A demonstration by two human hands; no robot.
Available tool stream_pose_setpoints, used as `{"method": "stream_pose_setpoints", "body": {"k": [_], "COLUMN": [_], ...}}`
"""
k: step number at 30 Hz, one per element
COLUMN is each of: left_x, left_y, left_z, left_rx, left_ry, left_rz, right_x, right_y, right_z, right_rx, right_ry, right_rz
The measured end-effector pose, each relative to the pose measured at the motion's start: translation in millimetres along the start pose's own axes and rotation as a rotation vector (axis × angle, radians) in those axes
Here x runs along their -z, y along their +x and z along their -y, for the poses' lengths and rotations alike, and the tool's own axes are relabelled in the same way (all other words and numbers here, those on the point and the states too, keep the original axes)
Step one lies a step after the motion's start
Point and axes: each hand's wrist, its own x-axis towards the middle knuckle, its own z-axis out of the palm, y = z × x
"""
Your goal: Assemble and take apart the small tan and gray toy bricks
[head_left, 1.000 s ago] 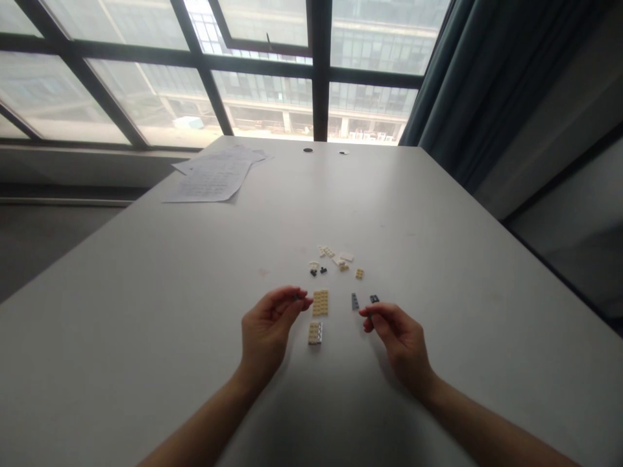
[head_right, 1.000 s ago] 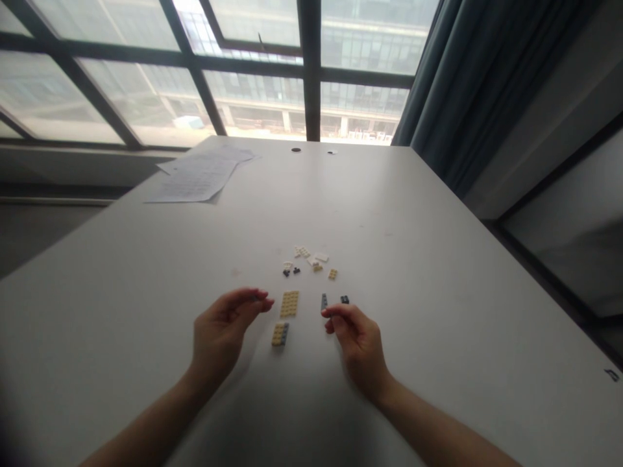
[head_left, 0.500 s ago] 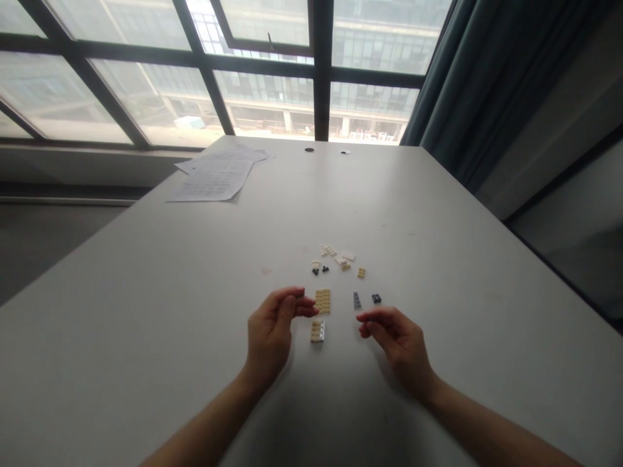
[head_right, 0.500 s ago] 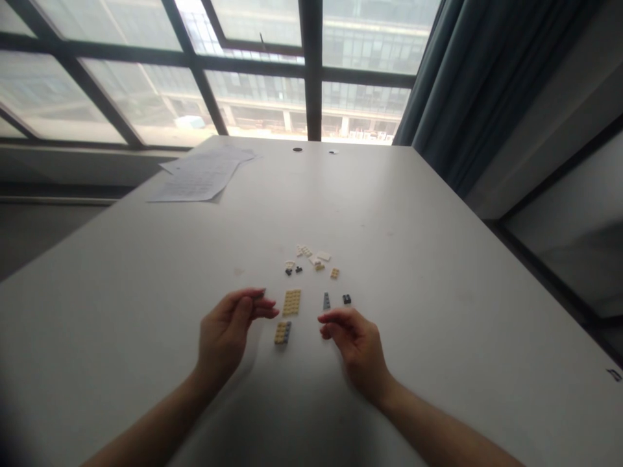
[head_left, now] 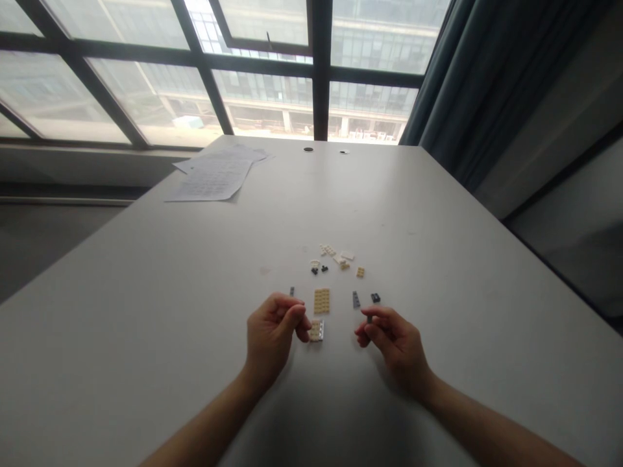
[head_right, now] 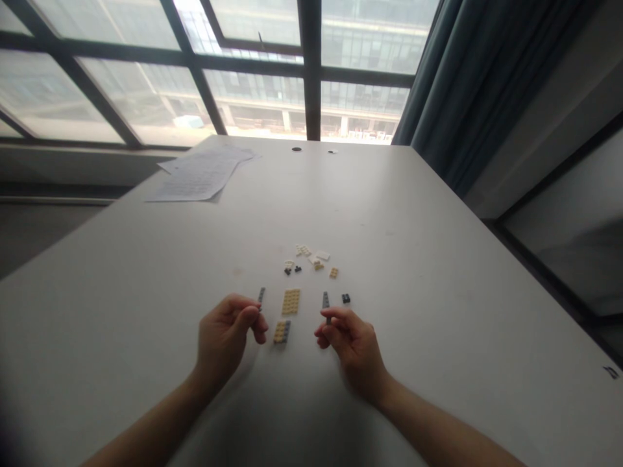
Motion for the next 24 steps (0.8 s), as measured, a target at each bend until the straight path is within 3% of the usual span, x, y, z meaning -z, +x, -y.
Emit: {"method": "stream_pose_setpoints", "body": {"k": [7,15,24], "left_x": [-2.3,-3.3,-3.3], "left_y": [-1.7,-6.4,-5.0], "left_z": [1.8,6.9,10.3], "left_rx": [0.051,0.001,-0.072], "left_ry": [-0.028,-0.02,0.012], "left_rz": [0.018,0.125,0.07], "right_x": [3.7,3.4,2.1], "right_y": [-0.3,0.1,-1.0], "right_z": [-6.7,-4.7,-3.9], "right_rx": [0.0,0.069,0.07], "right_ry": [-0.063,-0.213,-0.218], "right_rz": [0.001,-0.002,0.043]}}
